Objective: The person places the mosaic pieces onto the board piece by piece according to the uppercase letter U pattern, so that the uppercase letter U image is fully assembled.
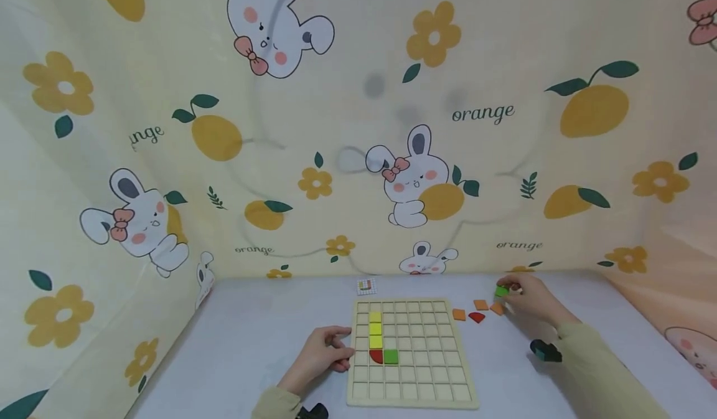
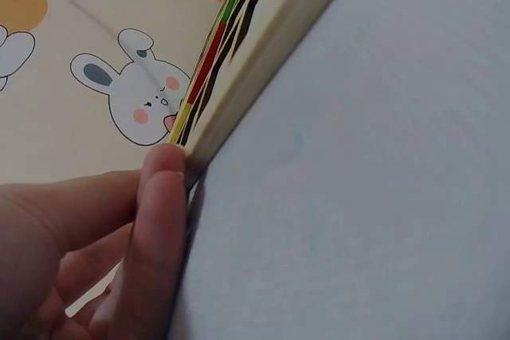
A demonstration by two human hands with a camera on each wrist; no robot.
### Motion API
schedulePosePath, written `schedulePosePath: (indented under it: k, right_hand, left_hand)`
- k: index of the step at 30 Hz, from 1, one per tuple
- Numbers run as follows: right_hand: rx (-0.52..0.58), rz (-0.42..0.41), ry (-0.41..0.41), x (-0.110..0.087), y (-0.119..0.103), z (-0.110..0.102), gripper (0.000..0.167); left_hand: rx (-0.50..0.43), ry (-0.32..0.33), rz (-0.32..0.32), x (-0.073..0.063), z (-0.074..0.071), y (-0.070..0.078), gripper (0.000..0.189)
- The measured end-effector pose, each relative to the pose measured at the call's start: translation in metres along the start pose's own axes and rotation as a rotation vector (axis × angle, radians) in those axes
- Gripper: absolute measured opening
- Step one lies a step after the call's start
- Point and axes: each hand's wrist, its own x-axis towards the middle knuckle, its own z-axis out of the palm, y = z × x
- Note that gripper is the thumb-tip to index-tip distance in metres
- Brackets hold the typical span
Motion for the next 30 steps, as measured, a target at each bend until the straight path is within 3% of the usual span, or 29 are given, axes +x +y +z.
schedulePosePath:
  k: [9,19,30]
  right_hand:
    - [0.045,-0.146,0.013,-0.013,-0.056,0.008,0.032]
    - [0.169,-0.280,-0.128,-0.027,-0.107,0.058,0.027]
    - [0.303,-0.331,-0.282,-0.040,-0.137,0.104,0.027]
  left_hand:
    - [-0.002,0.002,-0.015,0.002,0.000,-0.001,0.050]
    - [-0.017,-0.028,0.006,0.002,-0.001,-0.004,0.051]
    - [0.009,-0.011,0.013,-0.002,0.001,-0.003,0.051]
